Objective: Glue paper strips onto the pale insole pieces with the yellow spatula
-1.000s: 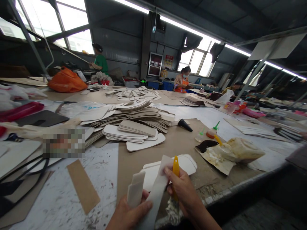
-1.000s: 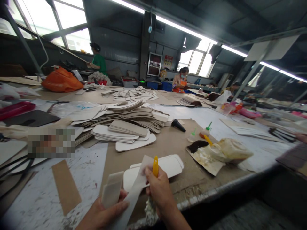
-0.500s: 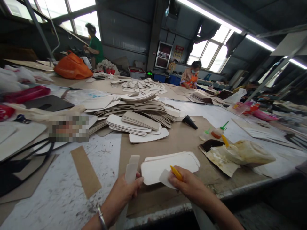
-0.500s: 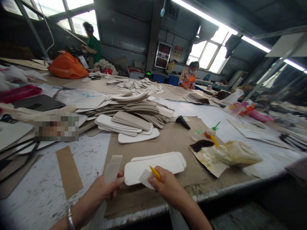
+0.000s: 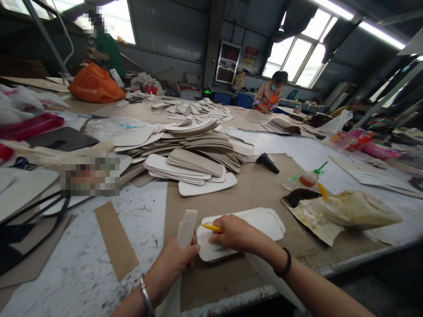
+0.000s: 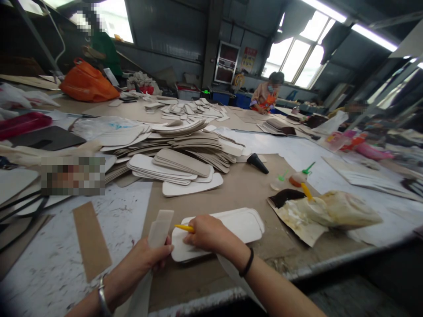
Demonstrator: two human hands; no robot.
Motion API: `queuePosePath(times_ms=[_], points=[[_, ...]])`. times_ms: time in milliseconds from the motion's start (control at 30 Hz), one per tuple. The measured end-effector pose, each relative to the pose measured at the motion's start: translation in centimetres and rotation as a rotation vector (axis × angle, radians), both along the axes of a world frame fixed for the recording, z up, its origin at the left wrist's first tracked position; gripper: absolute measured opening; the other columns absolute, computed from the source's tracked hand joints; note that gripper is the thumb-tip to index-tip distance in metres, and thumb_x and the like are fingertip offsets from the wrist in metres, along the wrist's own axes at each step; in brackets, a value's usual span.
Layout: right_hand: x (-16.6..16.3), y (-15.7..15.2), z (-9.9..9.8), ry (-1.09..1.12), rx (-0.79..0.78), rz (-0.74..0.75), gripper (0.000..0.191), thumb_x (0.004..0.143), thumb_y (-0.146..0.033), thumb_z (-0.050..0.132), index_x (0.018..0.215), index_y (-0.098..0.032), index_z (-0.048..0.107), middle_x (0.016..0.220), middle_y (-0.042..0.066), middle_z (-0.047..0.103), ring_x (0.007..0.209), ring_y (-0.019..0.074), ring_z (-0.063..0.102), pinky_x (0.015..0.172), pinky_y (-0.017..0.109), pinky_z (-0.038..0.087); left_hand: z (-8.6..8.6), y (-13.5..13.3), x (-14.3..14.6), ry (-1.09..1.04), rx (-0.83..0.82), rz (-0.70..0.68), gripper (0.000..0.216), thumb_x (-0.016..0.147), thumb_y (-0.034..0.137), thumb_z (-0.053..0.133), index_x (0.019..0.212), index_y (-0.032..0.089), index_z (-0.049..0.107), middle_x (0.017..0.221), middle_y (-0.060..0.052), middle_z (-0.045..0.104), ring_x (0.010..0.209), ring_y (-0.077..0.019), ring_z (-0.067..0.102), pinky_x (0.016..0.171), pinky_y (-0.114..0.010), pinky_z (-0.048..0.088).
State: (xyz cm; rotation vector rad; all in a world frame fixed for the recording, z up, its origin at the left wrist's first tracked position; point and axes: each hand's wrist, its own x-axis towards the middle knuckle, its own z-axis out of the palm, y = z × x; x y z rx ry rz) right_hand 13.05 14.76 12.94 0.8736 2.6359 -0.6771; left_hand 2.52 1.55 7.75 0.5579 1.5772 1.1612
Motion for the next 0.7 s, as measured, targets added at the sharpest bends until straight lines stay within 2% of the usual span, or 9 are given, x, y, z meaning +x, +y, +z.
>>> queuePosePath(times_ms=[200,333,467,600,700], points=[[-0.2,0.4,0.0,-0.083,0.057,0.099,0.023,0.073,-0.034,0.059,0.083,-0.016,0.069,0.079,0.011,0.069,0.068,0.0227,0.061,0.052,0.026,0.033,-0.4,0.3,-0.3,0.008,-0.020,-0.036,0.025,0.062,0.041,0.056,0.066,0.017,0.051,0.046,0.006,0.046,0.048,-0.0103,0.040,0.049,-0.022,0.027],[-0.3,0.0,0.2,-0.090,0.094,0.131,0.025,0.075,-0.033,0.058,0.089,-0.017,0.069,0.084,0.012,0.070,0.075,0.0257,0.064,0.057,0.028,0.039,-0.1,1.0,-0.1,0.053,-0.004,-0.076,0.035,0.061,0.050,0.057,0.064,0.016,0.053,0.045,0.005,0.045,0.045,-0.0104,0.037,0.046,-0.023,0.024],[-0.1,-0.6,0.5,-0.097,0.138,0.130,0.025,0.075,-0.034,0.059,0.090,-0.017,0.069,0.086,0.013,0.070,0.080,0.0273,0.065,0.061,0.029,0.042,-0.6,1.4,0.2,0.060,0.075,-0.041,0.029,0.062,0.045,0.058,0.062,0.017,0.054,0.046,0.004,0.045,0.046,-0.0111,0.036,0.046,-0.024,0.024],[2.5,0.1,1.3,-0.174,0.214,0.094,0.023,0.076,-0.033,0.059,0.090,-0.016,0.068,0.088,0.014,0.070,0.084,0.0284,0.064,0.065,0.030,0.042,-1.3,1.3,0.2,0.080,0.070,-0.030,0.029,0.063,0.046,0.058,0.061,0.018,0.052,0.047,0.004,0.045,0.047,-0.0120,0.037,0.047,-0.024,0.025],[6.3,2.0,2.2,-0.218,0.237,-0.052,0.017,0.078,-0.028,0.056,0.086,-0.017,0.067,0.087,0.011,0.069,0.083,0.0263,0.063,0.064,0.029,0.040,-1.3,1.0,0.0,0.084,0.040,-0.027,0.031,0.063,0.049,0.057,0.062,0.019,0.049,0.048,0.004,0.046,0.048,-0.0123,0.038,0.049,-0.025,0.026]])
